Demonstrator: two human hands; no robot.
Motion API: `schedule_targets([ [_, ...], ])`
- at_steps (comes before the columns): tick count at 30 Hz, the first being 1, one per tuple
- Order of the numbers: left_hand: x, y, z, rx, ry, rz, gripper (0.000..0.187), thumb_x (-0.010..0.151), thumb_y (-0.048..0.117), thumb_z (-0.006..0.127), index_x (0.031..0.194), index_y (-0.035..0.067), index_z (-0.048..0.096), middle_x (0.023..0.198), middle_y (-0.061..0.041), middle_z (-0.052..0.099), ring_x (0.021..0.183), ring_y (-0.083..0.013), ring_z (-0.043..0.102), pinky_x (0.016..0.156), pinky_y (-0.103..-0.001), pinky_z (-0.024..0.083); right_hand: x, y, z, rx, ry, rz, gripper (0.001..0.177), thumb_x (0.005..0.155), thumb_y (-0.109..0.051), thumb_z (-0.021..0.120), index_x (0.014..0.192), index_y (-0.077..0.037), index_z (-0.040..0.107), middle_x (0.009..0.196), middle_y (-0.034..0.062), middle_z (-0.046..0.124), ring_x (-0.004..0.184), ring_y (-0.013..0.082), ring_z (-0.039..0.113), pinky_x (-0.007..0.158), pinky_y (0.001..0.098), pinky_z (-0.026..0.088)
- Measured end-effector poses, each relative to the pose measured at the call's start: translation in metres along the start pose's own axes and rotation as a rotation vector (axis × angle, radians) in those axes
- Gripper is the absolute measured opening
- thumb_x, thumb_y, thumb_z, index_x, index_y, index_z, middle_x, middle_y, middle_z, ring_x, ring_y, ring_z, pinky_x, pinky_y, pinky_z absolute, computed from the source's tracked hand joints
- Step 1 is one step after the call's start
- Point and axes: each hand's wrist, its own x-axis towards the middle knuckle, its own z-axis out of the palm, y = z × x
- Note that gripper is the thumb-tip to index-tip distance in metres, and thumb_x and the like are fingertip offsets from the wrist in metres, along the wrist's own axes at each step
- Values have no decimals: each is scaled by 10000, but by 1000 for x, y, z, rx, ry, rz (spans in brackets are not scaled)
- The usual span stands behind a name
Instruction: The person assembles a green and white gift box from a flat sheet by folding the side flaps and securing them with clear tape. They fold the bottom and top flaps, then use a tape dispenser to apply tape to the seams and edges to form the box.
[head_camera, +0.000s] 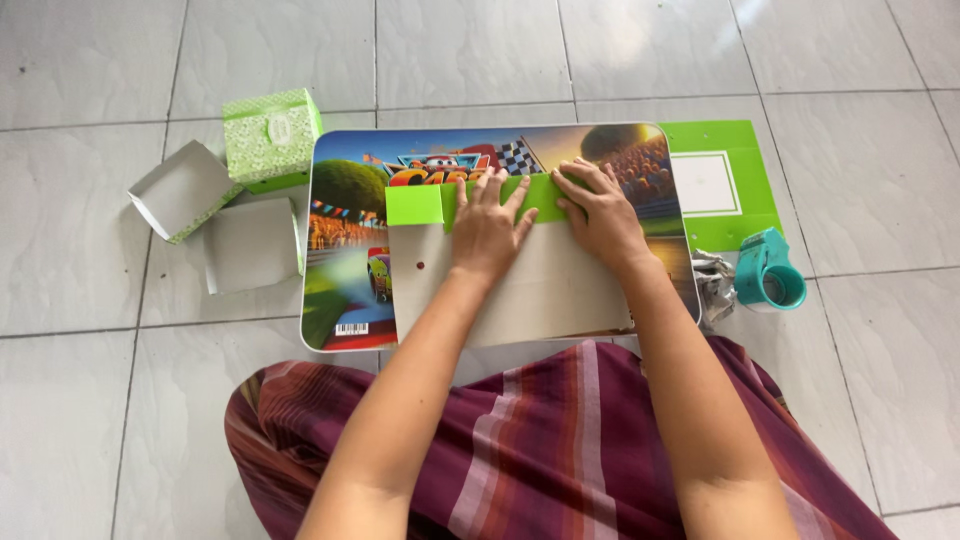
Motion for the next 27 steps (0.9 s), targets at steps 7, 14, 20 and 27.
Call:
schedule_targets([
  [7,-1,0,-5,60,41,40,505,898,410,683,1346,178,666,1415,-116,515,1458,-351,344,1203,-602,243,8,-14,-3,-56,-74,49,422,968,-140,605,1381,-198,667,1379,99,574,1348,323,500,1193,584,278],
  [14,-6,11,-10,120,117,48,503,918,338,650,1381,139,644,1330,-81,599,1315,-294,480,1134,-528,355,30,-34,0,-290,-105,128,312,845,-216,689,1155,-204,711,1276,69,612,1298,300,514,1173,600,257],
  [20,0,10,-14,-4,-27,-32,630,879,280,676,1458,73,542,1324,-121,595,1331,-321,498,1109,-500,365,15,-41,24,-164,-43,143,426,979,-332,687,1286,-54,589,1340,133,573,1328,353,488,1184,479,342],
  [27,-19,3,-10,1,37,66,667,913,345,664,1464,6,499,1487,-160,511,1457,-341,406,1228,-523,252,18,-44,27,-373,203,76,606,917,-425,729,1372,-53,583,1339,113,581,1314,323,489,1119,586,229],
])
